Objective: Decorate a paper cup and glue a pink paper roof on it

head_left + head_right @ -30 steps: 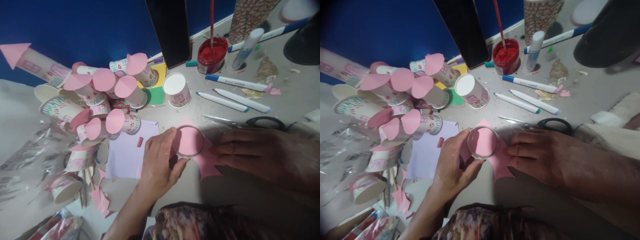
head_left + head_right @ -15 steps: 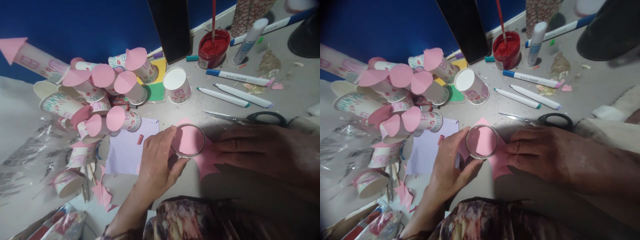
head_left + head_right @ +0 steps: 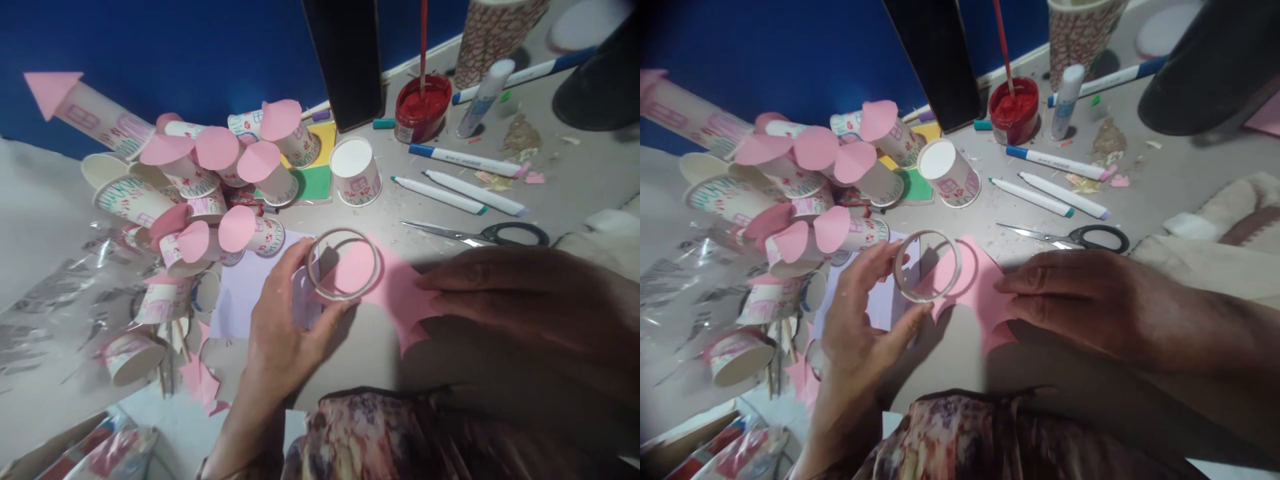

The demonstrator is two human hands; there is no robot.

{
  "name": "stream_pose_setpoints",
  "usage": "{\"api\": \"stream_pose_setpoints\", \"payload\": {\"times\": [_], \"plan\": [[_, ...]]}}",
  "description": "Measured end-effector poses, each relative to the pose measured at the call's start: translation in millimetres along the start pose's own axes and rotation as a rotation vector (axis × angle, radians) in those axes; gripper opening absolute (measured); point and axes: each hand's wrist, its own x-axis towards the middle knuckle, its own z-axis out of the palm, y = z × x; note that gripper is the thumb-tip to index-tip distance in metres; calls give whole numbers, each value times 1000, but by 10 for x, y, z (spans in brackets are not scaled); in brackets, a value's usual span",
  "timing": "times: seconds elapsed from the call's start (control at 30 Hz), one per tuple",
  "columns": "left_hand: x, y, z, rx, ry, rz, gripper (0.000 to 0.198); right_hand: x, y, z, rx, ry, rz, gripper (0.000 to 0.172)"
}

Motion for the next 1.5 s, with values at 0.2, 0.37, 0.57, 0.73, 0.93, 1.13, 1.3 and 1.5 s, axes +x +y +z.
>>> {"api": "stream_pose_setpoints", "payload": {"times": [0.2,0.37,0.57,0.73,0.93,1.13,1.3,1.5], "plan": [[-106,34,-2,-384,75,-206,80,-62,28,17,-113,101,-183,21],[-64,53,36,-708,44,-307,73,-63,119,85,-63,43,-215,20],[35,85,-38,-875,52,-305,68,14,112,45,-96,109,-173,15],[-32,158,-51,-937,84,-238,67,16,54,18,-20,127,-192,13],[-142,257,39,-889,12,-250,70,-33,111,13,2,21,-255,18],[-343,264,145,-685,9,-284,72,-43,86,6,-3,-101,-326,17],[-485,234,262,-706,-13,-357,68,-48,55,-5,-56,-167,-352,18],[-534,213,353,-683,-11,-371,71,-125,-60,-19,-273,-186,-404,17]]}}
